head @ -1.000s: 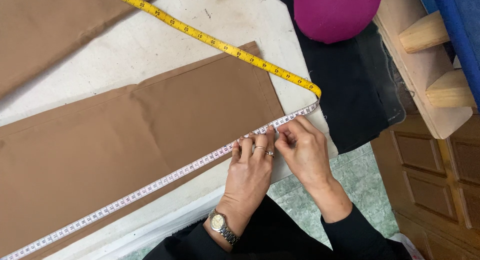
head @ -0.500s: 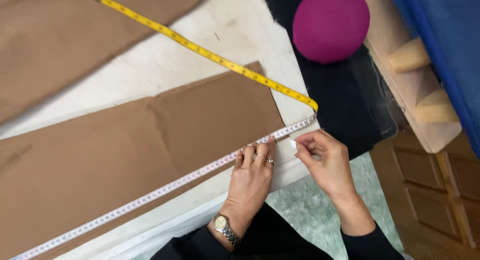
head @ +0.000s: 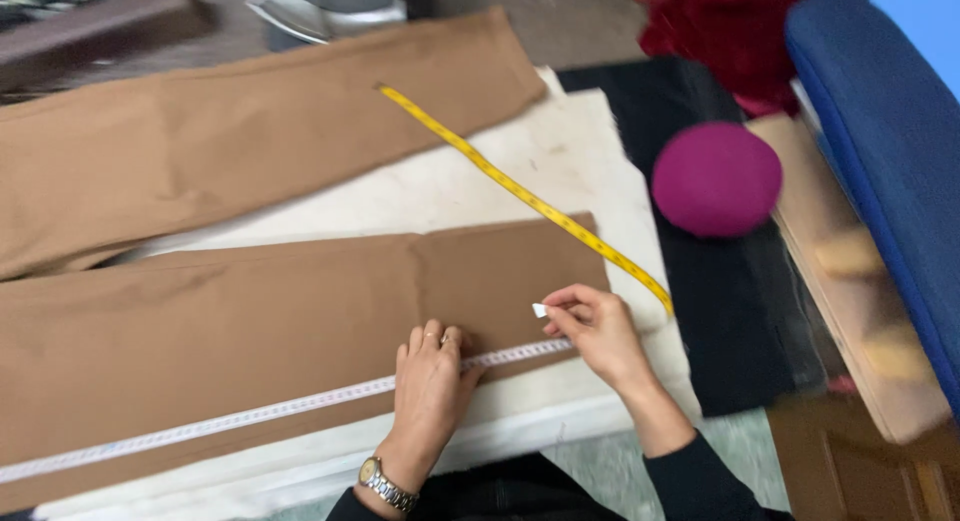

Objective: The person retrieves a measuring tape and measures the length of a pair of brown trousers laid out on a table. They then use a small white marker to mark a point on the fabric and continue measuring different sections of the garment.

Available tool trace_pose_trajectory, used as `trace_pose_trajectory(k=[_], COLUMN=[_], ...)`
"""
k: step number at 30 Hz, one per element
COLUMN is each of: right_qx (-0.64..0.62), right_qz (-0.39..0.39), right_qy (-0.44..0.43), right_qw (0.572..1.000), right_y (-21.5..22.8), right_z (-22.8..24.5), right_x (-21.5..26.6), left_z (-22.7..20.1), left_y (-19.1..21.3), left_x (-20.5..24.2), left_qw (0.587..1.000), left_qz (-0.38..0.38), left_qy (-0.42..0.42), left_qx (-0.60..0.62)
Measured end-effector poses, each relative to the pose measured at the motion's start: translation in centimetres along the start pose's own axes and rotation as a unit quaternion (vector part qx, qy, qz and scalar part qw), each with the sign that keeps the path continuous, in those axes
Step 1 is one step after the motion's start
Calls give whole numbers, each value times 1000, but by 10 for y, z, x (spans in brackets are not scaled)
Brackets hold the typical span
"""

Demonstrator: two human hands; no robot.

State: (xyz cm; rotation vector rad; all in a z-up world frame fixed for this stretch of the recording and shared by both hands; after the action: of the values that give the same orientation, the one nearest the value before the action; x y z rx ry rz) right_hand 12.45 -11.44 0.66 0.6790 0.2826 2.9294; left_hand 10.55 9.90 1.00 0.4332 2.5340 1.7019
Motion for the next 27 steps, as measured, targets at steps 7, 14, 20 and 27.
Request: trace_pose_trajectory(k=[7, 14, 20, 27], right_qx=[34, 36, 269, 328], right_qz=[80, 99, 12, 61], right_qy=[1, 100, 233, 360], right_qw=[996, 989, 934, 871], right_y=[-80, -129, -128, -162], right_z=[42, 67, 106, 142], right_x=[-55, -134, -164, -149], left_z=[47, 67, 99, 129], left_y=[-6, 5, 11, 68], left_x=[13, 30, 42, 40], left_qw=[1000, 999, 999, 977], left_qz=[0, -11, 11, 70], left_qy=[8, 29, 28, 76], left_qx=[12, -32, 9, 187])
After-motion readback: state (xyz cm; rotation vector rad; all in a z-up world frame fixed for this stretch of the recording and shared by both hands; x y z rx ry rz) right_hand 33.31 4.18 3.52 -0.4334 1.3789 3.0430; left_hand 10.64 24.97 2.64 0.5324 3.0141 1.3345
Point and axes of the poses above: each hand's wrist, its own x-axis away from the middle knuckle, its own y-axis out of the back of the hand, z = x × y, the point moved 7 cm from there along -x, towards the middle knuckle, and after that the axes turned 1 degree about y, right-handed, at the moved point
